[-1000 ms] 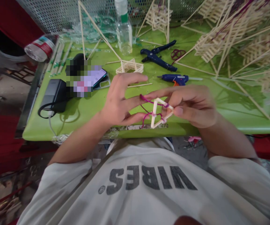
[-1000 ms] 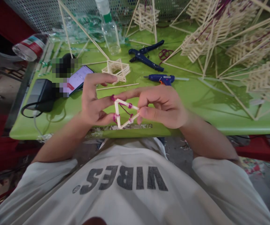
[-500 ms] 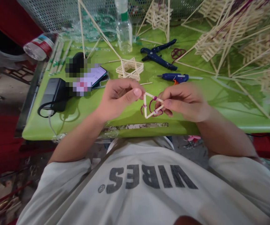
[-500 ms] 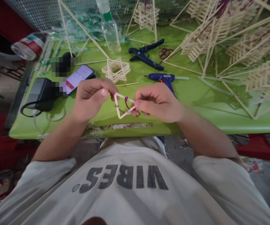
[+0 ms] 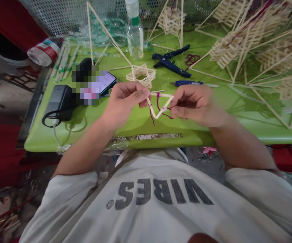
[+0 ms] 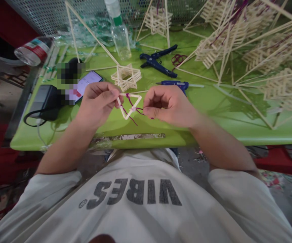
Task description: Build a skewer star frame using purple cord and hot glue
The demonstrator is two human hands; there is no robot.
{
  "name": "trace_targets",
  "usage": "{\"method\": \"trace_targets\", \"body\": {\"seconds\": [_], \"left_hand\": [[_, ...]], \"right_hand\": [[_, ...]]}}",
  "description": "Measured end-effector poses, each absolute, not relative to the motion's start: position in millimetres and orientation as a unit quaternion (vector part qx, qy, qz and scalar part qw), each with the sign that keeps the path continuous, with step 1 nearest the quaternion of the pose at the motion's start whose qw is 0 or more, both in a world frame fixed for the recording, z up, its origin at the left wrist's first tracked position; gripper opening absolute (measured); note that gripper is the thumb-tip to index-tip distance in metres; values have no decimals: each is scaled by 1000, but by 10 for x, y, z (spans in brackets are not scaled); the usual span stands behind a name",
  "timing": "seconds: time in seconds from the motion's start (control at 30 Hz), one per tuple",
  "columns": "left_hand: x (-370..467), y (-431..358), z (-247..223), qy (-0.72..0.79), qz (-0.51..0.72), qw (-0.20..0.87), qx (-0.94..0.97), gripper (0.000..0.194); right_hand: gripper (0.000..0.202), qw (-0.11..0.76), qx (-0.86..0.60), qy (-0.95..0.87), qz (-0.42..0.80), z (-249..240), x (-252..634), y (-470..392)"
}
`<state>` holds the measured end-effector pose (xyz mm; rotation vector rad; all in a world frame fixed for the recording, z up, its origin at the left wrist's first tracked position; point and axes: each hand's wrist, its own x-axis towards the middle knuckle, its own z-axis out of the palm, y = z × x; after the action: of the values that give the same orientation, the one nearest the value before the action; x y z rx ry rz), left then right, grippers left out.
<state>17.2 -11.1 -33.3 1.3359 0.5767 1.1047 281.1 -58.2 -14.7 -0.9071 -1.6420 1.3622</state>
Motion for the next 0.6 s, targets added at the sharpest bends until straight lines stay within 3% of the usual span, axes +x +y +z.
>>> {"method": "trace_targets", "body": {"seconds": [0.17,0.43,0.6], "left_hand": [[191,-68,-345,268,508,629,524,39],[143,62,-368,305,580,595,466,46],[21,190,-351,290,596,615,427,43]], "right_hand": [[32,399,-364,-652,533,-138,2770,-545],[19,362,-397,-662,522,-183,2782,-499],[20,227,-398,-722,518,-261,2842,-449]]}}
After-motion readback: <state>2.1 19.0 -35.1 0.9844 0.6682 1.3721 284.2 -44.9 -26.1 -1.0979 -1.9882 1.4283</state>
